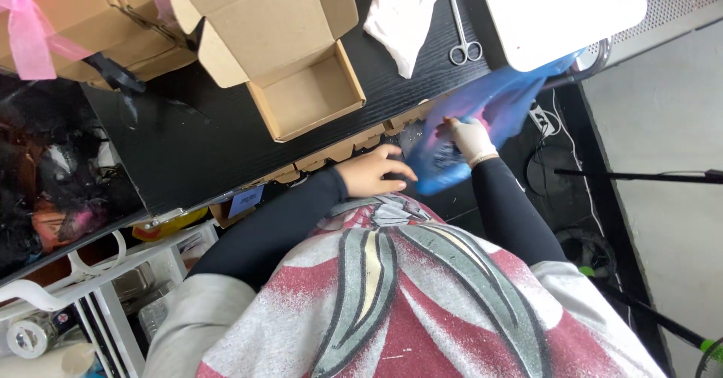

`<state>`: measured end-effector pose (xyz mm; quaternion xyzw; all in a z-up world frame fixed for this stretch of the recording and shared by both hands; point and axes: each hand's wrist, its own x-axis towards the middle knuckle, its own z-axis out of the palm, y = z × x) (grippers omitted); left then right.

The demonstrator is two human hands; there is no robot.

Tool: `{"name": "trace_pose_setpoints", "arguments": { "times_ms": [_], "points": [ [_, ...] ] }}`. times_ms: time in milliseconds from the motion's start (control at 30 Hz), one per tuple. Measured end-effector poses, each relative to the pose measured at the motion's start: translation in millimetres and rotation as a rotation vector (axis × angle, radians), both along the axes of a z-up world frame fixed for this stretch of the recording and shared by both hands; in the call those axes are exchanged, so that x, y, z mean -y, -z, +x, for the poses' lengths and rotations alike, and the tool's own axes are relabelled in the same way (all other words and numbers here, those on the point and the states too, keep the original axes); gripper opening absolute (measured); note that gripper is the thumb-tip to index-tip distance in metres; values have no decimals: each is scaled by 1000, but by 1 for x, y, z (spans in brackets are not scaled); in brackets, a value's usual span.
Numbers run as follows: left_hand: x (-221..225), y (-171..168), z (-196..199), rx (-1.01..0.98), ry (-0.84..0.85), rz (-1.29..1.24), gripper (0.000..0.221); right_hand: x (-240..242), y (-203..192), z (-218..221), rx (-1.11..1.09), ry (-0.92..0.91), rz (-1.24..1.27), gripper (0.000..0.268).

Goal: Packaging heart-shaped items into gift boxes with shredded paper and ribbons.

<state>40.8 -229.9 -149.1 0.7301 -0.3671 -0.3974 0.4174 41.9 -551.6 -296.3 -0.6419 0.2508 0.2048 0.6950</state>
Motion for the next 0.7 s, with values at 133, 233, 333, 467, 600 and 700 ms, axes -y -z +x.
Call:
{"name": "trace_pose_setpoints", "arguments": {
  "times_ms": [133,233,333,467,600,700],
  "points": [
    [34,48,8,28,61,104,43,-35,-48,2,-35,11,-138,31],
    [50,60,11,37,-68,234,49,-51,-73,0,121,-54,-227,31],
    [58,80,9,204,-251,260,51,-56,-71,-6,131,64,87,33],
    [58,107,7,277,-450,205,27,-73,-78,-33,305,116,-471,32],
    [51,89,9,42,-507,8,43,-87,-73,-69,321,578,-1254,75],
    [51,118,4,-144,-468,-210,46,-76,-21,-80,-222,686,-919,96]
  ]
}}
